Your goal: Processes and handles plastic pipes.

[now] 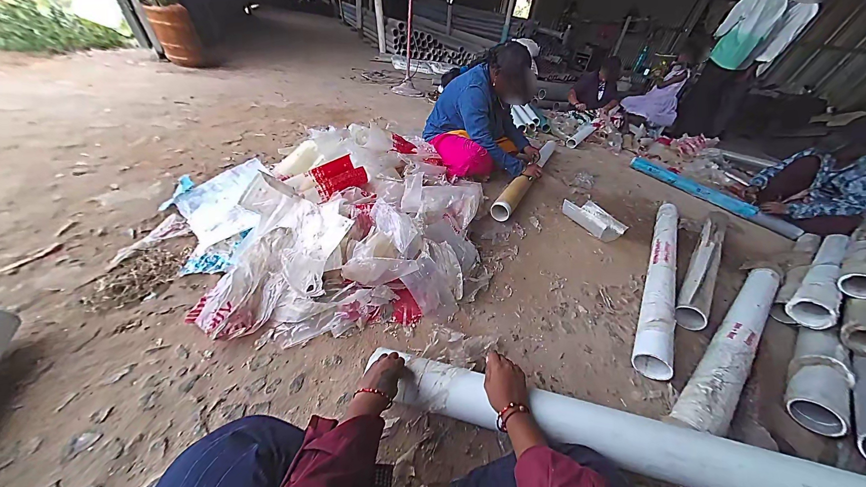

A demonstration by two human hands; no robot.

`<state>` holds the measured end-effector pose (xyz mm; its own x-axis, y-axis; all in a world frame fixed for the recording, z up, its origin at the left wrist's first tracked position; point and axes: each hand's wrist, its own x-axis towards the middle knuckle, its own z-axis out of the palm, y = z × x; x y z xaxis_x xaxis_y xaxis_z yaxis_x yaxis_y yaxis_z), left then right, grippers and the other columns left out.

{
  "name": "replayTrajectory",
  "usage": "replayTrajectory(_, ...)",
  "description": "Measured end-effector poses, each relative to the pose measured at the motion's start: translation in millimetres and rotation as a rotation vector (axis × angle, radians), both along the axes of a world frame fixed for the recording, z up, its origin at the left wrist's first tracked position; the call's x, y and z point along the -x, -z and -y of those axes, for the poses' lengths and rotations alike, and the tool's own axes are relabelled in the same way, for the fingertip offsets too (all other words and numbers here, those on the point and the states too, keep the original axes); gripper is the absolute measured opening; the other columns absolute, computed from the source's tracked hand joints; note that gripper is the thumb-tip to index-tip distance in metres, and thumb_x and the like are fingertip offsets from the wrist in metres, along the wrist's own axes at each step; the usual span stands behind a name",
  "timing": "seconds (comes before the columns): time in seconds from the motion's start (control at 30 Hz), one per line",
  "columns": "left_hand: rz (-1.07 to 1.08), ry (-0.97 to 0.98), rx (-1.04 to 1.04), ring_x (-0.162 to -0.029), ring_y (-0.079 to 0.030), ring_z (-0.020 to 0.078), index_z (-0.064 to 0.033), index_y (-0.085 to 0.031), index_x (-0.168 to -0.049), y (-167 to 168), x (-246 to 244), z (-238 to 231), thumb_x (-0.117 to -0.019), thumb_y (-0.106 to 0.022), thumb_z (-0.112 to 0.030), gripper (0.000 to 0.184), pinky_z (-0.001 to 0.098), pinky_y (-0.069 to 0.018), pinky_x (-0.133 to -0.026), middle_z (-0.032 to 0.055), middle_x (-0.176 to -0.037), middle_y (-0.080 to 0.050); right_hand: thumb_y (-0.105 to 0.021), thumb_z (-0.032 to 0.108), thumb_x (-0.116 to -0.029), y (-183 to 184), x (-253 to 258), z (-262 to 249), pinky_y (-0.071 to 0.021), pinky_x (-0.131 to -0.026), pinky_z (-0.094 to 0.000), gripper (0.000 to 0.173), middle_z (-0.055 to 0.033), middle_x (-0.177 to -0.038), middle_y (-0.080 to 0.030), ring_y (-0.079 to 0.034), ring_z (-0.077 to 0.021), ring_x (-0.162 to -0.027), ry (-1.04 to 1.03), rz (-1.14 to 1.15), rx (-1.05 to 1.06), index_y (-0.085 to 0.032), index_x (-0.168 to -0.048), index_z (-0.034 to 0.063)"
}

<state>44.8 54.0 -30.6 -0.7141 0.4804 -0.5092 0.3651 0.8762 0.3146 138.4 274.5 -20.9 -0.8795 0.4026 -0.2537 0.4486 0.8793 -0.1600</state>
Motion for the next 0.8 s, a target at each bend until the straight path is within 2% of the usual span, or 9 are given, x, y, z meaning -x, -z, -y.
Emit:
replayTrajectory(0.07, 0.003, 0.009, 0.024, -0.14, -0.047, 0.0433, 0.007, -0.061, -0.132, -3, -1, -2, -0.0913, -0.06, 0.011, 0.041, 0.0558, -0.0409, -0.114, 0.0253, -0.145, -0.054, -0.035, 0.018, -0.1111, 0, 0, -1, -0.0472, -0.106, -0.0496, 0.04, -0.0195, -0.131, -0.068, -0.064, -0.0332, -0.125, -0.002, -0.001, -0.004, -0.06, -0.137, 0.0019)
replayTrajectory(0.13, 0.015, -0.071, 0.031, -0.141, -0.047, 0.0438, 0.0074, -0.055, -0.138, -6, -8, -4, -0.0924, -0.06, 0.008, 0.046, 0.0563, -0.0427, -0.113, 0.0262, -0.148, -0.051, -0.035, 0.019, -0.1113, 0, 0, -1, -0.0472, -0.106, -0.0497, 0.04, -0.0191, -0.131, -0.068, -0.064, -0.033, -0.125, 0.0, 0.007, -0.006, -0.06, -0.137, 0.0023)
replayTrajectory(0.23, 0.023, -0.235, 0.074, -0.139, -0.049, 0.0444, 0.0076, -0.042, -0.148, -3, -13, -5, -0.1017, -0.056, -0.006, 0.05, 0.0563, -0.046, -0.109, 0.0291, -0.151, -0.047, -0.037, 0.018, -0.1105, 4, 1, -2, -0.0471, -0.106, -0.0504, 0.039, -0.0194, -0.129, -0.069, -0.064, -0.0337, -0.124, -0.005, -0.035, -0.003, -0.061, -0.137, 0.0019)
replayTrajectory(0.3, 0.037, -0.251, 0.096, -0.14, -0.047, 0.0466, 0.0059, -0.04, -0.15, 3, -10, -1, -0.1062, -0.053, -0.012, 0.05, 0.0591, -0.0461, -0.108, 0.0303, -0.153, -0.043, -0.038, 0.017, -0.1104, 6, 0, -1, -0.0464, -0.107, -0.0505, 0.039, -0.0201, -0.13, -0.068, -0.064, -0.0341, -0.125, -0.012, -0.037, -0.009, -0.06, -0.138, 0.0013)
replayTrajectory(0.37, 0.05, -0.189, 0.098, -0.14, -0.046, 0.0488, 0.0027, -0.043, -0.151, 0, -9, 1, -0.1077, -0.051, -0.012, 0.046, 0.0614, -0.0453, -0.108, 0.03, -0.154, -0.042, -0.038, 0.017, -0.1104, 6, -3, -1, -0.046, -0.107, -0.0505, 0.039, -0.0203, -0.132, -0.067, -0.063, -0.0342, -0.126, -0.016, -0.034, -0.027, -0.06, -0.138, 0.001)
replayTrajectory(0.5, 0.052, -0.019, 0.117, -0.137, -0.049, 0.0482, -0.001, -0.051, -0.146, -16, -9, 0, -0.1008, -0.054, 0.001, 0.045, 0.0631, -0.0449, -0.107, 0.0272, -0.151, -0.048, -0.04, 0.015, -0.1101, 4, -5, 3, -0.0457, -0.108, -0.0502, 0.038, -0.0198, -0.133, -0.067, -0.063, -0.0346, -0.127, -0.019, -0.041, -0.046, -0.06, -0.139, 0.0009)
replayTrajectory(0.67, 0.073, 0.228, 0.236, -0.133, -0.054, 0.0465, 0.003, -0.056, -0.139, -16, 10, 1, -0.1047, -0.05, -0.006, 0.036, 0.0633, -0.0442, -0.107, 0.0287, -0.142, -0.056, -0.045, 0.015, -0.1076, 17, -14, 11, -0.0527, -0.098, -0.0514, 0.033, -0.0209, -0.12, -0.073, -0.07, -0.0361, -0.115, -0.139, -0.23, -0.05, -0.07, -0.12, -0.0021)
replayTrajectory(0.8, 0.09, 0.314, 0.26, -0.13, -0.057, 0.0462, 0.0036, -0.062, -0.13, -20, 26, 2, -0.1083, -0.047, -0.017, 0.033, 0.0653, -0.0445, -0.105, 0.0291, -0.134, -0.062, -0.043, 0.016, -0.1086, 16, -12, 12, -0.0514, -0.1, -0.0501, 0.034, -0.0198, -0.123, -0.072, -0.069, -0.0346, -0.117, -0.139, -0.193, -0.077, -0.069, -0.123, -0.0008)
